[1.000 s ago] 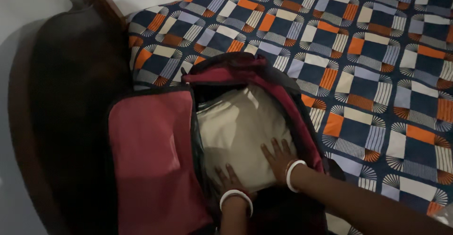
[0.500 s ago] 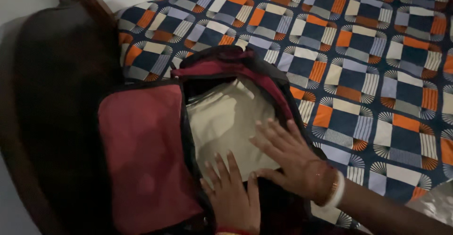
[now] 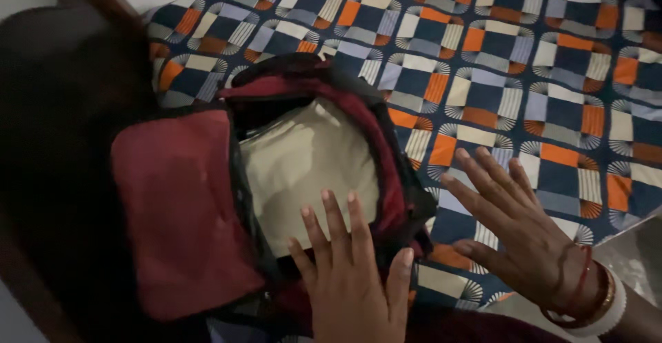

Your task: The person takes a pair of light blue jeans from a red backpack and lays them on a patterned bedspread. They smooth out the fabric, fold the jeans in half lengthwise, and then fold them into a compact rectangular shape.

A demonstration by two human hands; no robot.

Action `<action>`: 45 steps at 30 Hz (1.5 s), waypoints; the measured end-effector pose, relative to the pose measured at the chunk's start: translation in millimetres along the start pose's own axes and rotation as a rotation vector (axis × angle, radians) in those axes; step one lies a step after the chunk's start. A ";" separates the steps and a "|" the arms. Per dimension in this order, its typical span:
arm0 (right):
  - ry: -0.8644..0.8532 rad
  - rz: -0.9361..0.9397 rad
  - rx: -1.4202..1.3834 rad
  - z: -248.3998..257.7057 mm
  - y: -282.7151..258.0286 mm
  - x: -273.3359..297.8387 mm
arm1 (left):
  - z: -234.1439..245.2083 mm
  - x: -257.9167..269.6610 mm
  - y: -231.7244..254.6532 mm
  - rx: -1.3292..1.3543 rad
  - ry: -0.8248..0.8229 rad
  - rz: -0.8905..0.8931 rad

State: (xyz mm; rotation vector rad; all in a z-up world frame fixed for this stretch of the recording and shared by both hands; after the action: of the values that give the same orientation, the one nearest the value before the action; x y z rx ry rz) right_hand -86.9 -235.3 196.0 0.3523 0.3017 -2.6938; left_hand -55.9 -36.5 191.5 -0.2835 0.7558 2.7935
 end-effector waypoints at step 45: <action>0.195 -0.103 0.109 116.5 15.1 145.8 | -13.6 51.4 159.7 -0.007 -0.037 -0.277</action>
State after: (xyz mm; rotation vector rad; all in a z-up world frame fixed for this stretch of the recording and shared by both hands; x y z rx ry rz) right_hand -233.1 -332.1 261.8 0.6503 0.2354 -2.7881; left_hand -146.7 -168.7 242.4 -0.3107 0.6443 2.5343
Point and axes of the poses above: each hand's wrist, its own x-axis away from the middle knuckle, its own z-axis out of the back of the hand, y = z × x, the point moved 8 cm from there along -x, towards the middle knuckle, and after that the axes turned 13 degrees about z, right-handed, at the moved point
